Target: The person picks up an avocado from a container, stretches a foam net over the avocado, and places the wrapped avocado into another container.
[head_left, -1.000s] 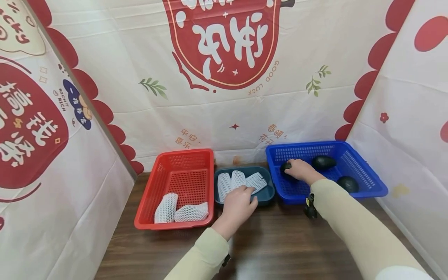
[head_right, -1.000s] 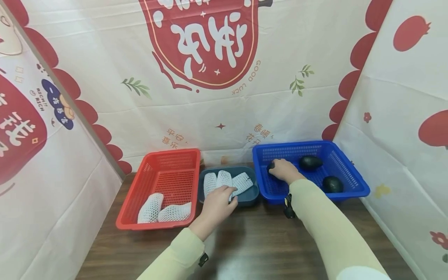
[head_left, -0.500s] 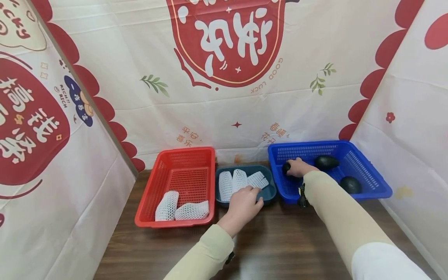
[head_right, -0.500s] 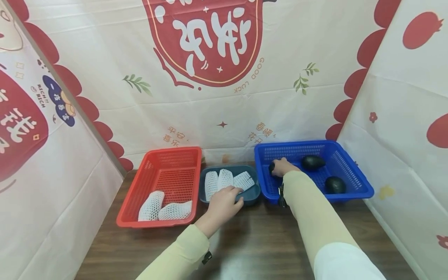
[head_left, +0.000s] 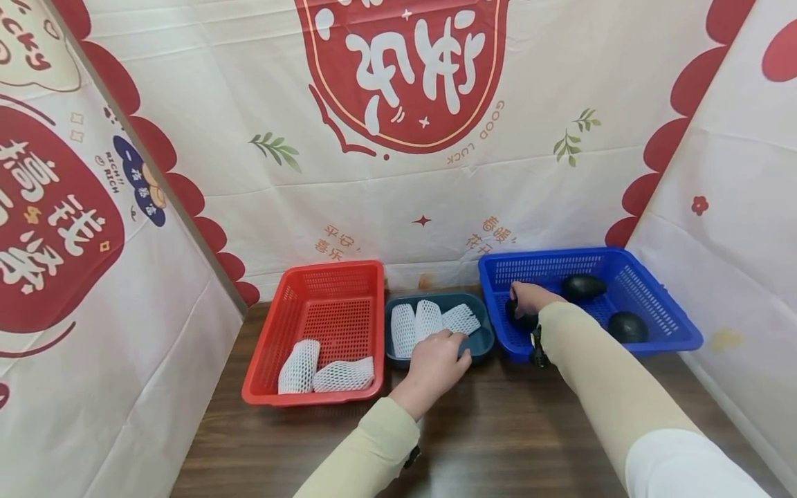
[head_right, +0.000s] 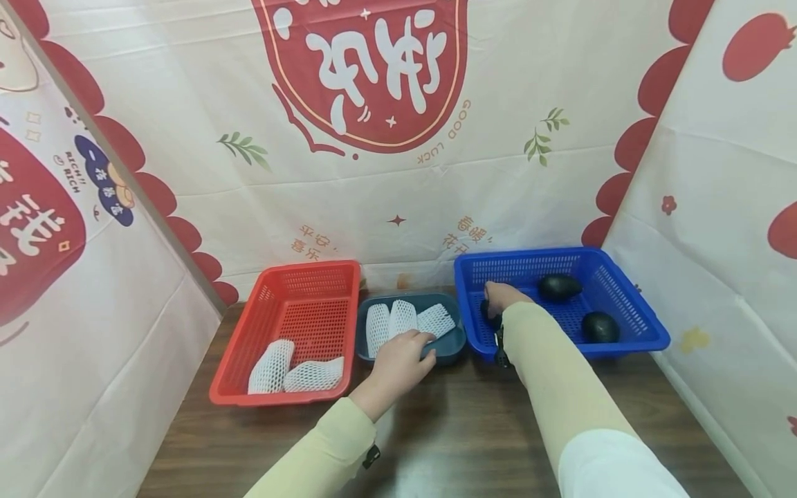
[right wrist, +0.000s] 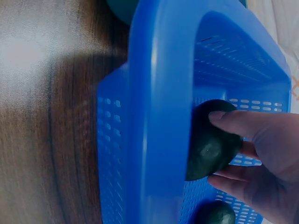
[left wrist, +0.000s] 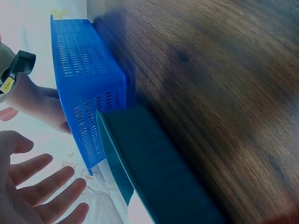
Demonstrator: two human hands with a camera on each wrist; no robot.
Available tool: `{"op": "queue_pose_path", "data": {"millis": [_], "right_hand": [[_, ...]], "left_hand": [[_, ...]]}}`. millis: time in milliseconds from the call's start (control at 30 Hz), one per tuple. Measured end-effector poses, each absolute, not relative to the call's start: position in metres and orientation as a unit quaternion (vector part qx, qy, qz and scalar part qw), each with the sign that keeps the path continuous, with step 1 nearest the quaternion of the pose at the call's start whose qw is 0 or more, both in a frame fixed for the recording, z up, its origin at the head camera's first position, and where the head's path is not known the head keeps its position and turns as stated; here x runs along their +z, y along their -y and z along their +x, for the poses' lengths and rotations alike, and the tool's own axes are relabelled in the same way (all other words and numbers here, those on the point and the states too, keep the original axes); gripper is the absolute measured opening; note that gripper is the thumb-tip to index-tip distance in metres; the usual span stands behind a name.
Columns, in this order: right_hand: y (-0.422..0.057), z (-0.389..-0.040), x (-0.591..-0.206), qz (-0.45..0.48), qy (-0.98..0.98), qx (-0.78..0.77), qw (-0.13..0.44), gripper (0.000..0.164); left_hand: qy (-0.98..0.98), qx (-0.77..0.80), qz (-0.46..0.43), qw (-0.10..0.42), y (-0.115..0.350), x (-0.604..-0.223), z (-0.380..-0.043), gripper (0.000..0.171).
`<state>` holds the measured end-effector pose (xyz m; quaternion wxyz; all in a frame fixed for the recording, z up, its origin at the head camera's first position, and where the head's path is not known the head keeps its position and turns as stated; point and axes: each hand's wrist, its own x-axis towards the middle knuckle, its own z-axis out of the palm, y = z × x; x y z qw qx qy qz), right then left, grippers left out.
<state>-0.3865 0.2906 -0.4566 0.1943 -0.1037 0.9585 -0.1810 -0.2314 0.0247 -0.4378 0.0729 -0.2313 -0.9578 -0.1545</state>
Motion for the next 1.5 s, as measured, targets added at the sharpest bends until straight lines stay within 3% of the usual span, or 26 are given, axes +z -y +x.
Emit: {"op": "queue_pose_path", "data": {"millis": [233,500,733,1200,1500], "right_hand": [[-0.298,-0.385,-0.459,-0.09,-0.969,-0.15,0.174,0.058],[-0.303,-0.378,-0.458,-0.088,-0.958,-0.162,0.22,0.054],[-0.309,-0.364,-0.439,-0.15,-0.946,-0.202,0.203,0.068],[-0.297,-0.327,-0.4,-0.098,-0.956,-0.251,0.117,0.074],[-0.276,-0.292,-0.375,-0.085,-0.945,-0.309,0.058,0.081]], "left_hand": [[0.958,-0.151,-0.233,0.066,-0.025,-0.434,-0.231,0.031],[0.959,-0.15,-0.237,0.041,-0.026,-0.428,-0.23,0.033],[0.961,-0.137,-0.237,0.037,-0.024,-0.424,-0.228,0.034],[0.964,-0.15,-0.216,0.026,-0.011,-0.421,-0.226,0.034],[0.95,-0.253,-0.177,0.051,-0.001,-0.429,-0.224,0.032]]}}
